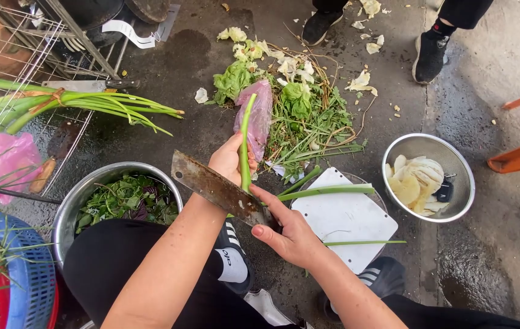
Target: The person sits on the ground and uses a large knife to peel and trim long green stalks. They hold the stalks with one hand and scrape the knife along the length to remove the outer layers, discarding the waste onto the floor. The trimmed stalks are placed on a white cutting board.
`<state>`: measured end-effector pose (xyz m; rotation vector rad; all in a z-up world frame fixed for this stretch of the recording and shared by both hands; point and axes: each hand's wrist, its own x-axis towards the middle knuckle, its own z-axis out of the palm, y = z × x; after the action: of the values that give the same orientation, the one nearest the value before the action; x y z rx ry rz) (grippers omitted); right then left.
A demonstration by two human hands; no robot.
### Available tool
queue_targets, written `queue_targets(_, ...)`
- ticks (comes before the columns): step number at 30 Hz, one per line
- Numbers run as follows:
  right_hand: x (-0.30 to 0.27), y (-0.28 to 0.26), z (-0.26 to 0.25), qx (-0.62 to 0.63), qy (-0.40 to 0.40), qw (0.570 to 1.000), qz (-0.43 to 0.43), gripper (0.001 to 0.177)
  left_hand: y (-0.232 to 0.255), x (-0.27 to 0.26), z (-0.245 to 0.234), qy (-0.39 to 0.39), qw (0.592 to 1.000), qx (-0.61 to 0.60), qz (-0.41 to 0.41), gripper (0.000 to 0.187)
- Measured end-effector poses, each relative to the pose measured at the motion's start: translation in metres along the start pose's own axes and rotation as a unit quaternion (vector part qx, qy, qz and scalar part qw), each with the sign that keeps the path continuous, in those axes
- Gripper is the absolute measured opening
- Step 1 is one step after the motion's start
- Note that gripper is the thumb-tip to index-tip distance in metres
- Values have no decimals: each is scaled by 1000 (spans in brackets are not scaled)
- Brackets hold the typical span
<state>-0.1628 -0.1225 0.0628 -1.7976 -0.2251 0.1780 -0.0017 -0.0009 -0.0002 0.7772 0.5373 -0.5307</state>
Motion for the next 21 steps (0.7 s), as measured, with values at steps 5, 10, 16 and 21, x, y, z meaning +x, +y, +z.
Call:
queue_targets(5, -2, -6, 3, 101, 3, 995, 26, 56, 2, -9, 7, -11, 999, 39, 16, 14)
queue_targets(10, -1, -4, 4, 314, -23, 948, 43, 49, -4, -8, 8, -100, 990, 101, 7, 29)
queue_targets(16, 8, -13, -26, 317, 17, 947, 54, 49, 1, -24, 12, -134, 977, 162, 27, 33)
queue_targets(21, 13, -27, -64, 307, 108, 945, -44, 39, -1, -21, 8, -115, 973, 192, 49, 39)
